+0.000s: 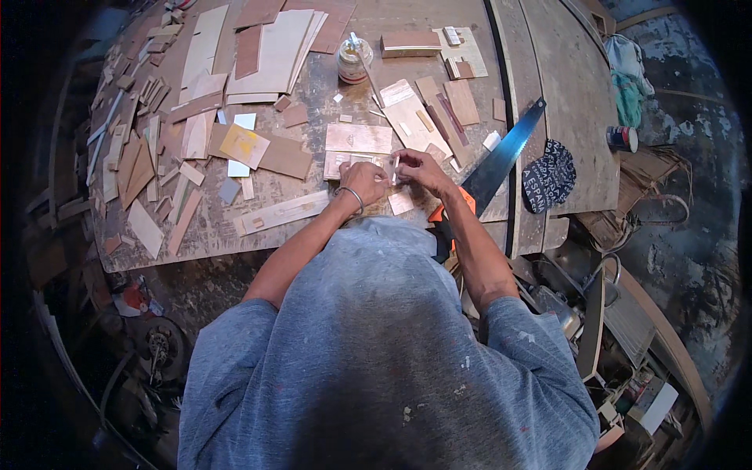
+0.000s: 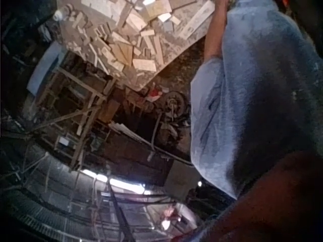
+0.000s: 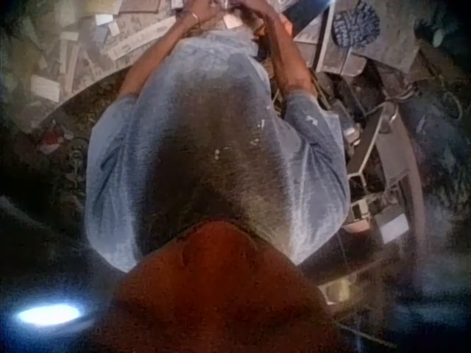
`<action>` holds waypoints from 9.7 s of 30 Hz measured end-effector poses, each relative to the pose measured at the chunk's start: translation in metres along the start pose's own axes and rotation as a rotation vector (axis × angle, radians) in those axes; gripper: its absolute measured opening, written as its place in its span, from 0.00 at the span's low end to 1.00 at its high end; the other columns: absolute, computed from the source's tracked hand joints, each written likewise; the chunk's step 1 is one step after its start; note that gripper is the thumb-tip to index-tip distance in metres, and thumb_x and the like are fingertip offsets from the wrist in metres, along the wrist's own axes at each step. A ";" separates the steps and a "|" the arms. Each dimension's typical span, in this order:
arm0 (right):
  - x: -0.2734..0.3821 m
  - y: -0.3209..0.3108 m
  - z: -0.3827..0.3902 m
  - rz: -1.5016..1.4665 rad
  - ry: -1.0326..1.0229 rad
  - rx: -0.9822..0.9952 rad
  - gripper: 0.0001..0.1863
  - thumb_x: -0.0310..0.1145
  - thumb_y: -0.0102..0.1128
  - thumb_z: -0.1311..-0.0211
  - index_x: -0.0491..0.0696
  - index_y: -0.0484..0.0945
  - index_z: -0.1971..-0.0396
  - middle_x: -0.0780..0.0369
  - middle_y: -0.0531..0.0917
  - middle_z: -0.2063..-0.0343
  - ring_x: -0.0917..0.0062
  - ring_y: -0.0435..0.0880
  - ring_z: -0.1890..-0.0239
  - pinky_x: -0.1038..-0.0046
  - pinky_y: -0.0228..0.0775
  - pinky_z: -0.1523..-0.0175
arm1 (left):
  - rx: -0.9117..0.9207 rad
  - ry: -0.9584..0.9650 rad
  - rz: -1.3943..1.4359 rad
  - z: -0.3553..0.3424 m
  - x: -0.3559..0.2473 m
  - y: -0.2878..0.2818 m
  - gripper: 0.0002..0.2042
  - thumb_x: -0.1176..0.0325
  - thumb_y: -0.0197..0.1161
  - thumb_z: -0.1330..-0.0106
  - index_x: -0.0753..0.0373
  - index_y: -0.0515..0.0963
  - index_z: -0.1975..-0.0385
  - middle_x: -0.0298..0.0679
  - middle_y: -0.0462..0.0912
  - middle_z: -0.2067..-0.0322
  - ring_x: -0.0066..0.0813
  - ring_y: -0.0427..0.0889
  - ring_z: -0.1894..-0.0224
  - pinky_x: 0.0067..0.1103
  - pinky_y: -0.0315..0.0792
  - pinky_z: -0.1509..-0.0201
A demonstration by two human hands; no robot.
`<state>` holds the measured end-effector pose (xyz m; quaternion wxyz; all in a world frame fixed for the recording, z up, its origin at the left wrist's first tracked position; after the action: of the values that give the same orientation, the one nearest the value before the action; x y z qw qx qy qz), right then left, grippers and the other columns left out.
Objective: The person cuts a small wood scrap with a hand saw, then sands it with sandpaper, and finally glues it to a larger wooden assembly using a glue bottle.
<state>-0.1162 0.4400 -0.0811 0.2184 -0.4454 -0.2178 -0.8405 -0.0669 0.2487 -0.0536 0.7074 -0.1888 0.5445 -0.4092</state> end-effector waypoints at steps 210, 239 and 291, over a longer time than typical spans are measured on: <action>-0.111 0.433 0.022 -0.166 -0.269 -1.961 0.26 0.46 0.49 0.33 0.37 0.78 0.52 0.58 0.78 0.80 0.72 0.77 0.82 0.72 0.70 0.73 | 0.098 1.259 -0.388 0.037 0.056 0.086 0.10 0.61 0.59 0.36 0.55 0.76 0.58 0.43 0.75 0.59 0.44 0.72 0.52 0.41 0.64 0.53; -0.125 0.500 0.008 -0.302 -0.419 -1.961 0.19 0.44 0.51 0.35 0.40 0.75 0.68 0.60 0.74 0.82 0.70 0.74 0.83 0.69 0.64 0.75 | 0.074 1.277 -0.429 0.033 0.057 0.085 0.10 0.61 0.58 0.35 0.55 0.74 0.58 0.42 0.74 0.59 0.42 0.71 0.52 0.38 0.62 0.53; -0.136 0.515 0.039 -0.307 -0.349 -1.740 0.21 0.47 0.50 0.33 0.43 0.73 0.74 0.63 0.72 0.80 0.76 0.72 0.79 0.74 0.62 0.75 | 0.110 1.355 -0.548 0.033 0.050 0.089 0.12 0.69 0.57 0.41 0.63 0.69 0.59 0.45 0.72 0.60 0.44 0.72 0.50 0.37 0.65 0.49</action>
<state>0.2674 0.0682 -0.0875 -0.3469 -0.5406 0.4086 -0.6484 0.0011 0.2568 -0.1367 0.0962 0.0122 0.7744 -0.6252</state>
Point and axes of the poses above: each hand's wrist, its own z-axis away from the middle knuckle, its own y-axis out of the palm, x = y × z, the point moved 2 cm from there along -z, towards the middle knuckle
